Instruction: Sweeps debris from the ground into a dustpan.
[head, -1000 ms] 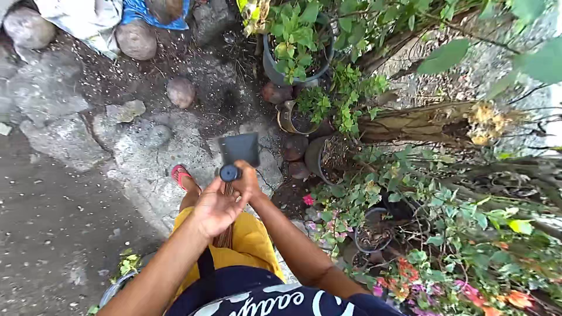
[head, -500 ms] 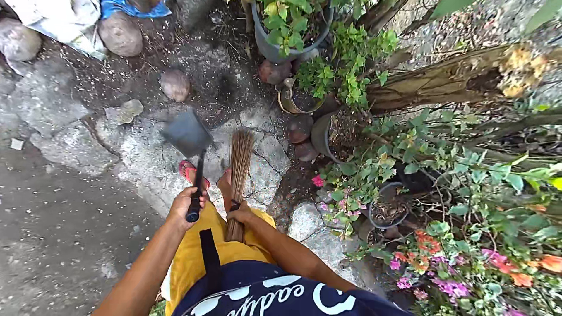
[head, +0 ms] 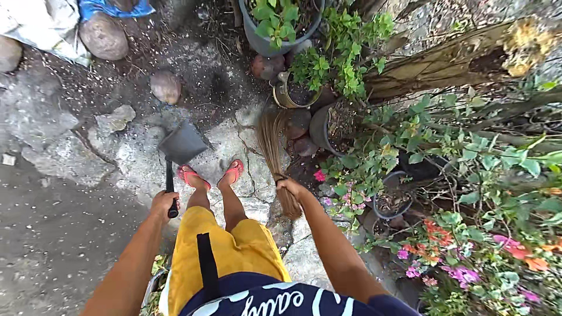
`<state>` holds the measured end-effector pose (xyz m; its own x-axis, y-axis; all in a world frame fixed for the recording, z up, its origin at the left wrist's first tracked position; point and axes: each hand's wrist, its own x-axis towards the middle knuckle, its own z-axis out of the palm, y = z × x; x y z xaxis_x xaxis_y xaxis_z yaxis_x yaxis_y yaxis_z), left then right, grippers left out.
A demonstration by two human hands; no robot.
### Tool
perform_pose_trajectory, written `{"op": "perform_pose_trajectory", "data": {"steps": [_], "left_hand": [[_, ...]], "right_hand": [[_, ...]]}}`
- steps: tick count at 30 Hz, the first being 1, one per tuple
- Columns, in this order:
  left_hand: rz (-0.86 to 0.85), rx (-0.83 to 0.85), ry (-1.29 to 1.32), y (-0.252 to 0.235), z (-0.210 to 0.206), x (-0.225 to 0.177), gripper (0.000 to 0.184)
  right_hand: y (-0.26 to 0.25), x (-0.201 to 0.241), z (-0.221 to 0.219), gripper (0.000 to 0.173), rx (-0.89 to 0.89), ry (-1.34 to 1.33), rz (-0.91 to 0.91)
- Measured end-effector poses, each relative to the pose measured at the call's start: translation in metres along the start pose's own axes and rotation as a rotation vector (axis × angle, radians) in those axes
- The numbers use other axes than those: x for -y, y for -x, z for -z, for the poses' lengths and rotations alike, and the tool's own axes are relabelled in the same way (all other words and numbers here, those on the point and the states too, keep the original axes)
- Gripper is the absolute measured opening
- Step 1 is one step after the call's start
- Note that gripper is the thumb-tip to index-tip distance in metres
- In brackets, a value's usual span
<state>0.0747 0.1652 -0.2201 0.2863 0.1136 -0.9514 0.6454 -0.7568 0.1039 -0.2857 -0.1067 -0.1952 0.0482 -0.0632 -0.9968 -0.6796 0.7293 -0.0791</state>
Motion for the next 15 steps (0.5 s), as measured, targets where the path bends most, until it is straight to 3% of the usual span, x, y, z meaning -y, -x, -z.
{"op": "perform_pose_trajectory", "data": {"steps": [3, 4, 7, 9, 11, 13, 15], "left_hand": [[0.033, -0.013, -0.039, -0.009, 0.003, -0.002, 0.027], [0.037, -0.014, -0.027, -0.014, 0.003, -0.003, 0.022], [0.045, -0.026, 0.052, -0.020, 0.007, -0.013, 0.019], [0.082, -0.037, 0.040, -0.020, 0.010, -0.024, 0.027], [0.147, -0.016, 0.002, -0.014, 0.015, -0.037, 0.036], [0.162, -0.003, -0.041, -0.005, 0.020, -0.051, 0.039], [0.115, -0.004, -0.084, 0.000, 0.024, -0.054, 0.040]], "right_hand": [[0.076, -0.016, 0.022, 0.085, -0.052, -0.016, 0.008], [0.091, -0.019, 0.023, 0.087, -0.083, -0.038, 0.011], [0.077, -0.010, -0.001, 0.061, -0.135, -0.160, 0.021], [0.031, -0.005, -0.017, 0.029, -0.066, -0.189, -0.030], [0.011, -0.010, -0.021, 0.020, 0.066, -0.088, -0.102], [0.030, -0.021, -0.013, 0.030, 0.147, -0.021, -0.084], [0.070, -0.038, 0.001, 0.059, 0.125, -0.068, -0.044]]}}
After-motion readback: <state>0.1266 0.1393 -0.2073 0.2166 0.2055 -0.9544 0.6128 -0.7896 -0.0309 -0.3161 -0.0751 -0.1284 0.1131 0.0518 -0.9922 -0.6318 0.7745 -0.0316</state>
